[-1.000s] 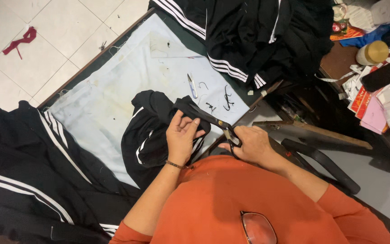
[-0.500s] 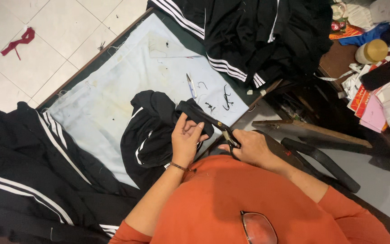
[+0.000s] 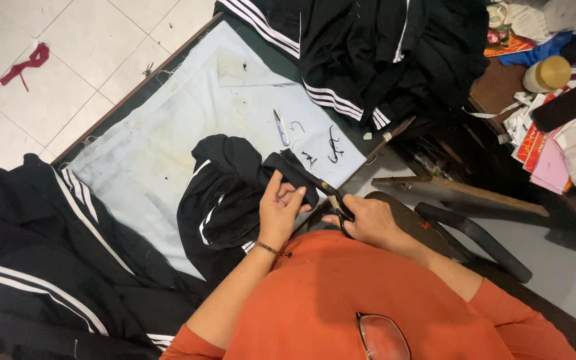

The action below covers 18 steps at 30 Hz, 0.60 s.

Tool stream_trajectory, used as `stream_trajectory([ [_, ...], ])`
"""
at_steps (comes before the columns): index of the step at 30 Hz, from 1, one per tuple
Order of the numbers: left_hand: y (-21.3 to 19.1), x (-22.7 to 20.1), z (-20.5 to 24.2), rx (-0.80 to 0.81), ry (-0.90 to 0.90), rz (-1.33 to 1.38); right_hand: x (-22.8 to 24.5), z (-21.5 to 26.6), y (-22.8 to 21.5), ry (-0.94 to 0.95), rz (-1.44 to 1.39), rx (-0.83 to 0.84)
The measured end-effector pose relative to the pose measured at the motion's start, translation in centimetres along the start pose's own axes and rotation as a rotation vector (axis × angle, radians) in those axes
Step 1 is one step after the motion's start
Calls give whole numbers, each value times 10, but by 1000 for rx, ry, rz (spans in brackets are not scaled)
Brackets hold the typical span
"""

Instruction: The person retrieves a small box from a drawer and then uses scissors to cut the hem of a black track pant laid out on a table. They repeatedly trim the fabric along the bottom edge of the pant leg.

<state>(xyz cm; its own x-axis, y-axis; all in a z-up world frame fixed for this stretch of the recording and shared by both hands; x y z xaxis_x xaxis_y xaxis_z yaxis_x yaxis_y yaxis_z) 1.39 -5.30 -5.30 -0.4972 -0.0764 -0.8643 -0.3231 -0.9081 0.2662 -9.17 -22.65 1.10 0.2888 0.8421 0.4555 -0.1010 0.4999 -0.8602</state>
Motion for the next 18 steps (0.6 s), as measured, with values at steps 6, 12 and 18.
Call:
stream_trajectory([
  [6, -12, 21, -16, 50, 43, -98, -3, -27, -9, 129, -233, -85],
  [12, -159, -115, -18, -529, 399, 401, -60, -93, 32, 385, -166, 48],
  [18, -199, -136, 24, -547, 322, -303, -122, -152, 96, 289, 62, 101],
])
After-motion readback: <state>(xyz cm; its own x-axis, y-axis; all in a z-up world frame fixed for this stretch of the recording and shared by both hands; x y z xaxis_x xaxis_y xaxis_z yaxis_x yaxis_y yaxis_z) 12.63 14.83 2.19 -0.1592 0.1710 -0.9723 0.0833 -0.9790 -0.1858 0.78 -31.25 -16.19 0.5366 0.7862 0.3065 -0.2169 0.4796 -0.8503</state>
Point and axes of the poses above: each hand's wrist, its own z-axis away from the middle knuckle, its own y-axis out of the palm, x = y × z, the point moved 7 cm from there along -z, towards the middle knuckle, and after that the axes turned 9 degrees about -z, right-handed, at the moved point
